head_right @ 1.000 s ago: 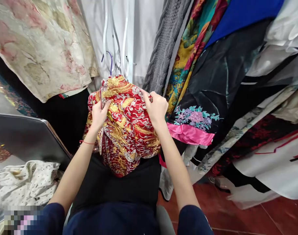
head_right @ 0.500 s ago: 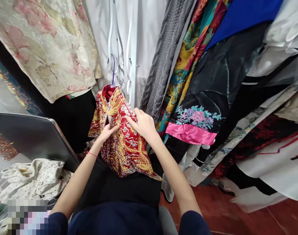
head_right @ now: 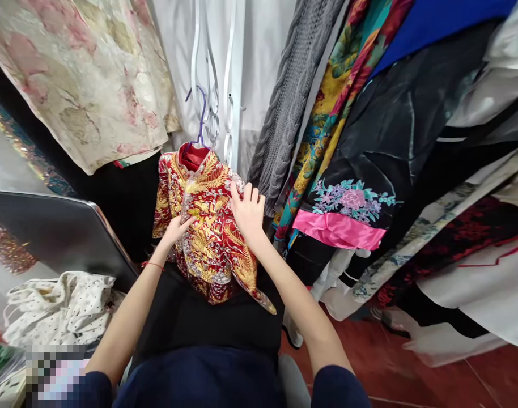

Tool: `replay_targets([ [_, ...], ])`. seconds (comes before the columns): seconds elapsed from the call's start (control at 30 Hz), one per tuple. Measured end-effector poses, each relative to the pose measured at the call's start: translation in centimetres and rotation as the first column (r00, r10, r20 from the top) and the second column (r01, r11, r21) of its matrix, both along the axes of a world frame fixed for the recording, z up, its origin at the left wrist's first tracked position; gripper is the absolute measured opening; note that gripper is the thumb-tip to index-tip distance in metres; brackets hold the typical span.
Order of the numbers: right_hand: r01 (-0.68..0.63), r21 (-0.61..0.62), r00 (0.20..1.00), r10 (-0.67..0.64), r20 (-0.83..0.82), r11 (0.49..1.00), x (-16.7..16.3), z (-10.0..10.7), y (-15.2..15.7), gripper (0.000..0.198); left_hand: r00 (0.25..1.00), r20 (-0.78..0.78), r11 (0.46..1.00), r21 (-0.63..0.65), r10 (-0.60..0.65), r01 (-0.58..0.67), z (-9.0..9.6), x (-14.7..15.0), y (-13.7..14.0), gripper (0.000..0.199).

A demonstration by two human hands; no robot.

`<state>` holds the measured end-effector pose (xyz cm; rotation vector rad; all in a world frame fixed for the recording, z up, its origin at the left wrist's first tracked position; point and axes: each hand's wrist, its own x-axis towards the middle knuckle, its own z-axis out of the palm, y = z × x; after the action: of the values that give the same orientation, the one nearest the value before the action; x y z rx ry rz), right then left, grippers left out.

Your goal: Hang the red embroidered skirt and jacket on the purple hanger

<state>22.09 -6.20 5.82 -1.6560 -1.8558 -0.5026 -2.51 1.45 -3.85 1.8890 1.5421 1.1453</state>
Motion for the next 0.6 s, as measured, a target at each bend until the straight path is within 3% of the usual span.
replay_targets([
  [0.1, 0.018, -0.002, 0.999, -0.018, 0.043, 1.0, 1.3, -1.3, 1.5, 0.054, 0.995, -0.023, 0.994, 0.06, 0.093, -0.091, -1.8, 1.0, -0.2, 0.047],
  [0.2, 0.036, 0.036, 0.999, -0.037, 0.013, 0.999, 1.9, -1.0, 2.5, 0.057, 0.981, -0.039, 0.964, 0.198, 0.188, -0.177, -2.9, 1.4, -1.5, 0.034],
  [0.3, 0.091, 0.058, 0.989, -0.083, -0.121, 0.994, 0.4, 0.5, 3.0, 0.061, 0.909, -0.129, 0.879, 0.341, 0.395, -0.334, -3.6, 0.8, -2.6, 0.052],
  [0.37, 0.084, 0.066, 0.973, -0.068, -0.219, 0.994, -1.6, 1.5, 2.9, 0.056, 0.852, -0.193, 0.845, 0.351, 0.488, -0.404, -4.0, 0.2, -2.8, 0.061],
  [0.43, -0.015, 0.073, 0.962, 0.034, -0.27, 0.997, -3.9, 2.1, 2.7, 0.046, 0.841, -0.226, 0.853, 0.321, 0.492, -0.413, -4.3, -0.2, -2.7, 0.047],
  [0.53, -0.18, 0.035, 0.937, 0.182, -0.297, 0.983, -6.8, 2.2, 2.8, 0.041, 0.883, -0.256, 0.904, 0.281, 0.394, -0.322, -4.6, -0.5, -3.0, 0.008],
  [0.6, -0.241, -0.023, 0.914, 0.219, -0.343, 0.97, -7.8, 2.0, 3.5, 0.042, 0.912, -0.267, 0.933, 0.269, 0.311, -0.239, -4.7, -0.3, -3.6, 0.013],
])
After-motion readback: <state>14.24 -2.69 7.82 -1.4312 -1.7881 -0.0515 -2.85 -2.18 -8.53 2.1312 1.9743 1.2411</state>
